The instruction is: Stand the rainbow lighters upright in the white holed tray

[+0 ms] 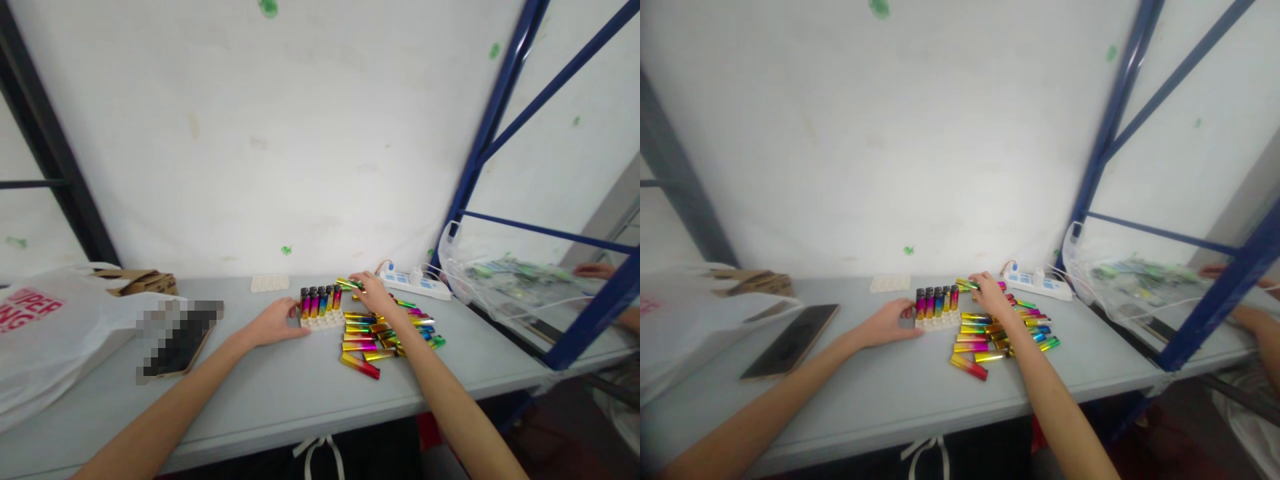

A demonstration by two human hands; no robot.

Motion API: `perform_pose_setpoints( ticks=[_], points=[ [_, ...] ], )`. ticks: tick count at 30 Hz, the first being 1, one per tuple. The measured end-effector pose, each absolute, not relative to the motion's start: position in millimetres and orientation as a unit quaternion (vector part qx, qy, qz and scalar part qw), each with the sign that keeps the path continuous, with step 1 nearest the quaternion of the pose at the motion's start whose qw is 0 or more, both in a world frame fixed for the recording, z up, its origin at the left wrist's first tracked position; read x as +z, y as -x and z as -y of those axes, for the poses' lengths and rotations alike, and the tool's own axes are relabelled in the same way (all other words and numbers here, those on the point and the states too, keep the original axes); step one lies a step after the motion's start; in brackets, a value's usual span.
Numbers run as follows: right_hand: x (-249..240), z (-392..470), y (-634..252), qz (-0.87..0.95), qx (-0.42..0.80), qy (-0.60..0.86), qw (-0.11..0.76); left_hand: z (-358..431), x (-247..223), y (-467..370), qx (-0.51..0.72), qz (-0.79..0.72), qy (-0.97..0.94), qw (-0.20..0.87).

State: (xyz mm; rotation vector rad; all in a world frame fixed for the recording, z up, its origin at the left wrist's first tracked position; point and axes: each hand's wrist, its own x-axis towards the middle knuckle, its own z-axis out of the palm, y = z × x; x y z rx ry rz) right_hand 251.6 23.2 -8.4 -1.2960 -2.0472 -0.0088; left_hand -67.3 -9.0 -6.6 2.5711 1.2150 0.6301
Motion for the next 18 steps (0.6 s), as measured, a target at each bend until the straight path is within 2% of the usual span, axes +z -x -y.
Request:
perform_pose_setpoints(
  ticks=[4,7,11,15,18],
  points=[
    [-4,-29,-251,0.691,0.176,0.472,0.518,9,-7,68,0.21,-0.417,-0.877,0.114],
    [1,-24,-242,0.614,0.31,0.432,0.583,8,-8,68,0.212,-0.417,-0.877,0.11],
    [9,-10,-224,0.58,0.417,0.376,0.59,8,-7,68,0.208,-0.421,-0.876,0.113],
    [13,2,-212,0.607,0.481,0.312,0.551,9,-7,67,0.208,-0.419,-0.877,0.112],
    [11,5,-208,0.607,0.508,0.322,0.519,9,-7,67,0.215,-0.416,-0.876,0.112]
  ],
)
